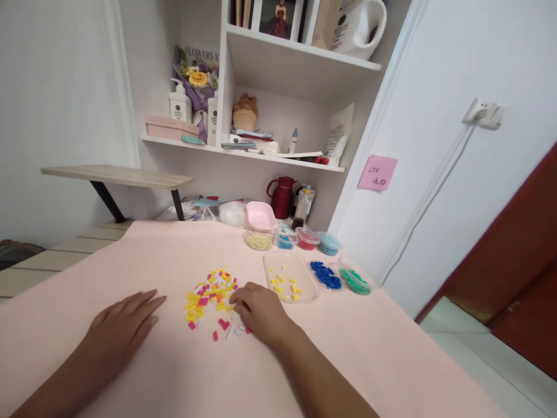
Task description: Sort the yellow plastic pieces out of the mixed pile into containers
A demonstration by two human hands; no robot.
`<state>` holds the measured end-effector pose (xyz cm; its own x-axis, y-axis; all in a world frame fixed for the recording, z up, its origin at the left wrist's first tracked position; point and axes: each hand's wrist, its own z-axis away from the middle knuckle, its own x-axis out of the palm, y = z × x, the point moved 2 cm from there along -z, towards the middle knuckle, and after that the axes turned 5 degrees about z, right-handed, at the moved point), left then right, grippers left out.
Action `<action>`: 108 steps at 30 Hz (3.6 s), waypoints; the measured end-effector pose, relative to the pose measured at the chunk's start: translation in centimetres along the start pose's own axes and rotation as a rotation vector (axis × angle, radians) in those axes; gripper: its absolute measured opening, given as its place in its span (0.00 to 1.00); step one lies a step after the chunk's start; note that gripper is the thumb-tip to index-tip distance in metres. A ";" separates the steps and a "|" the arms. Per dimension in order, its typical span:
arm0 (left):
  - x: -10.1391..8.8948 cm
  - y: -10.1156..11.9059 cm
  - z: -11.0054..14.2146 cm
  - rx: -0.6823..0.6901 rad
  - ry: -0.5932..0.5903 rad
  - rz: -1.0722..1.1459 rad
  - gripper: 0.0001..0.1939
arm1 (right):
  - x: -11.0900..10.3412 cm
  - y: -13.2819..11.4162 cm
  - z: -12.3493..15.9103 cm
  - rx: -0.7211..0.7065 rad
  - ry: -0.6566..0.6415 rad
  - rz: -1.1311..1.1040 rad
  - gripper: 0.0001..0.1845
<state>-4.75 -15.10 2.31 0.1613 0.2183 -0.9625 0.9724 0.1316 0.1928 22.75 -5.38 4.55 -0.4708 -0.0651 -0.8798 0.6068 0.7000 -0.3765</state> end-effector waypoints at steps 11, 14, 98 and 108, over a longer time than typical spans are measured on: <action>0.2 -0.4 -0.1 0.013 0.019 0.001 0.26 | 0.2 -0.6 -0.1 -0.025 -0.006 0.005 0.12; 0.1 -0.4 -0.1 0.014 0.010 -0.012 0.26 | 0.0 -0.8 -0.1 -0.003 0.011 0.010 0.11; 0.3 -0.6 -0.2 0.038 0.033 0.006 0.26 | -6.2 4.4 1.6 0.417 0.712 0.138 0.18; 0.5 -0.5 -0.1 0.043 0.036 0.003 0.26 | -2.2 0.7 0.1 0.085 0.260 -0.110 0.14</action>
<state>-5.18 -15.00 1.73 0.1588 0.2535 -0.9542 0.9784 0.0893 0.1865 24.30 -4.80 6.21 -0.6782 0.0545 -0.7328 0.5895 0.6358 -0.4983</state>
